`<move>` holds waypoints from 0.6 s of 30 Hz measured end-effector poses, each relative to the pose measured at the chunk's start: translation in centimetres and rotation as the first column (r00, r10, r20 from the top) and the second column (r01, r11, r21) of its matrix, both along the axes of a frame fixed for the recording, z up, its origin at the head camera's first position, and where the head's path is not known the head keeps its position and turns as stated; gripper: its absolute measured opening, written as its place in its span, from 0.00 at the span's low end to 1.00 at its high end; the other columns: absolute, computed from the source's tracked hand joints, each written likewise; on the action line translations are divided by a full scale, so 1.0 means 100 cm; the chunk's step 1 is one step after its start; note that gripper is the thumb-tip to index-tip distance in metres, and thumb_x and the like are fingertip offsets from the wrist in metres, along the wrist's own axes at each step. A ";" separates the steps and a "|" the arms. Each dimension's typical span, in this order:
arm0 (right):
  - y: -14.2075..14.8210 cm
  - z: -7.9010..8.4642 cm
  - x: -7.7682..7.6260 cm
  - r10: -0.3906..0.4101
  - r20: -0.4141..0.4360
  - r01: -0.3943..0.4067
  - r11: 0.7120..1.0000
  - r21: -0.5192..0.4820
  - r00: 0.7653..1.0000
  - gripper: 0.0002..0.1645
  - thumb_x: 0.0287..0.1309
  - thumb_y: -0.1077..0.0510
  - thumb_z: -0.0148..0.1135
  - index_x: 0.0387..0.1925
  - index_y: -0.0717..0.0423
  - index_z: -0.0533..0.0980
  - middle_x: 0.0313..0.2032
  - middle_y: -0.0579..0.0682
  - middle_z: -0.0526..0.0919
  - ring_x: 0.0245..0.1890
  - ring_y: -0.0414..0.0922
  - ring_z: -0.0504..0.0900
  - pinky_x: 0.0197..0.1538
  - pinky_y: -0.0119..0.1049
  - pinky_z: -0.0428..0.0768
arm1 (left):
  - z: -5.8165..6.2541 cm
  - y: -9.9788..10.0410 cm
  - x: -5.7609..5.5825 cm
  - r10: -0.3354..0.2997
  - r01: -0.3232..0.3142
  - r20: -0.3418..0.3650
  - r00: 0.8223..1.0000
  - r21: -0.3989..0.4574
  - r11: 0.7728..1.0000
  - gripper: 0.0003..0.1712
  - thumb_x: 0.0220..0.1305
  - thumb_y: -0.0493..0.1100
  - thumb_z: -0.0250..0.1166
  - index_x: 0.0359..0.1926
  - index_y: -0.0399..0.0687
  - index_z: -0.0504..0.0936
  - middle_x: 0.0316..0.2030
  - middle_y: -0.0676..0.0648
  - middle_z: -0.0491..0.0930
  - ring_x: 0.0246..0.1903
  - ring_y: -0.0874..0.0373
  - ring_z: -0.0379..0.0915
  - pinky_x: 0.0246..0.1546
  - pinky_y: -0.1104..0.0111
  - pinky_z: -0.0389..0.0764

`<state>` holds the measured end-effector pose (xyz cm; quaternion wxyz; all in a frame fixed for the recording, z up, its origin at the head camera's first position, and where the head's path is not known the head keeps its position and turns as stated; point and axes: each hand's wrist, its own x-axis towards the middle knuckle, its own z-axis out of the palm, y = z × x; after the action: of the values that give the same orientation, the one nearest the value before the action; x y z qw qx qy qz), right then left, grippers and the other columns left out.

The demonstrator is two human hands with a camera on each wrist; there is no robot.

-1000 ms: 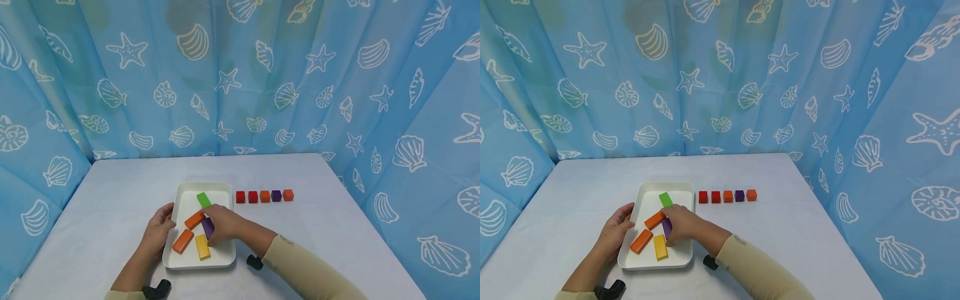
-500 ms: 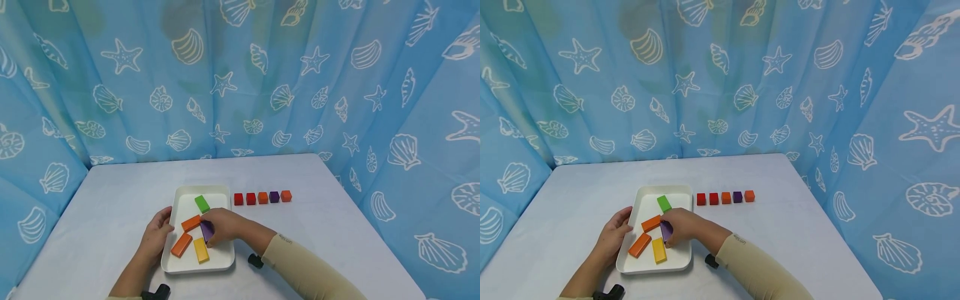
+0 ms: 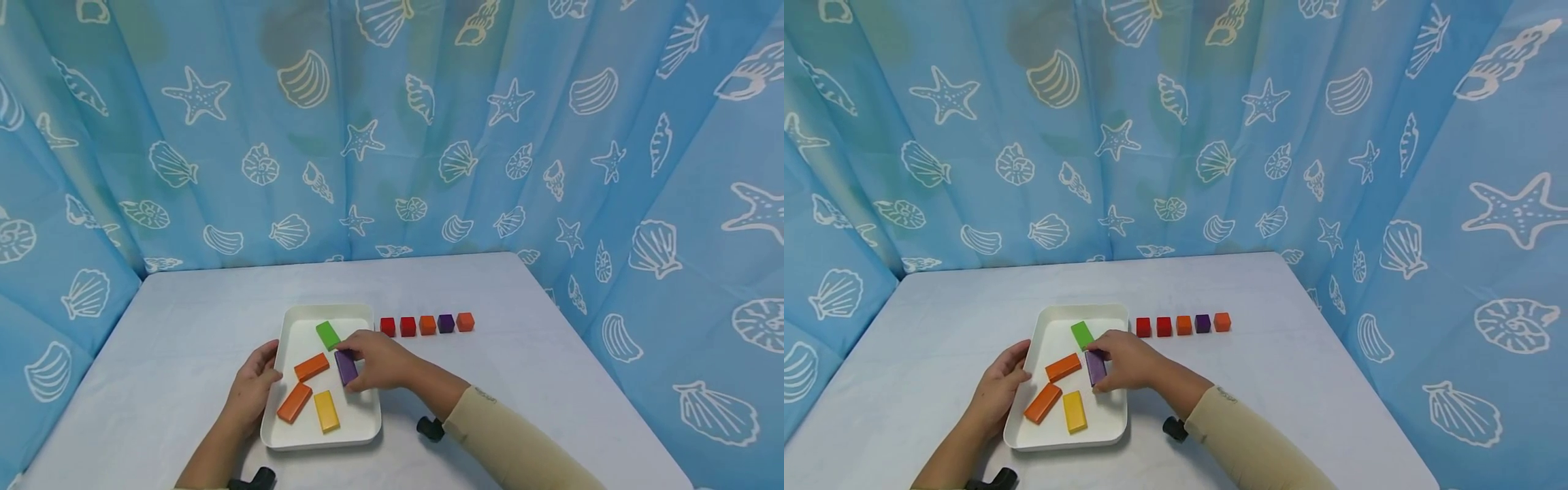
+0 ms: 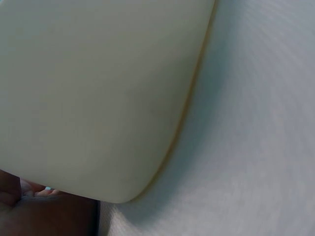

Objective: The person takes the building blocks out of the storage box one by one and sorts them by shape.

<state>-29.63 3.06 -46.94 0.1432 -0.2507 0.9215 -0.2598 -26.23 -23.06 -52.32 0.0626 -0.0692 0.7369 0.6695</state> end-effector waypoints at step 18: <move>0.058 0.005 0.015 -0.164 -0.029 0.162 0.986 -0.046 0.986 0.47 0.46 0.51 0.88 0.70 0.49 0.79 0.59 0.45 0.81 0.57 0.45 0.84 0.49 0.40 0.90 | 0.000 0.000 0.001 0.004 -0.004 -0.007 1.000 0.003 1.000 0.40 0.72 0.29 0.51 0.83 0.40 0.55 0.82 0.36 0.53 0.81 0.40 0.49 0.77 0.49 0.59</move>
<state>-28.16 8.81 -46.43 0.1011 -0.1817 0.9353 -0.2864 -26.09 -23.11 -52.35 0.0589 -0.0682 0.7360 0.6710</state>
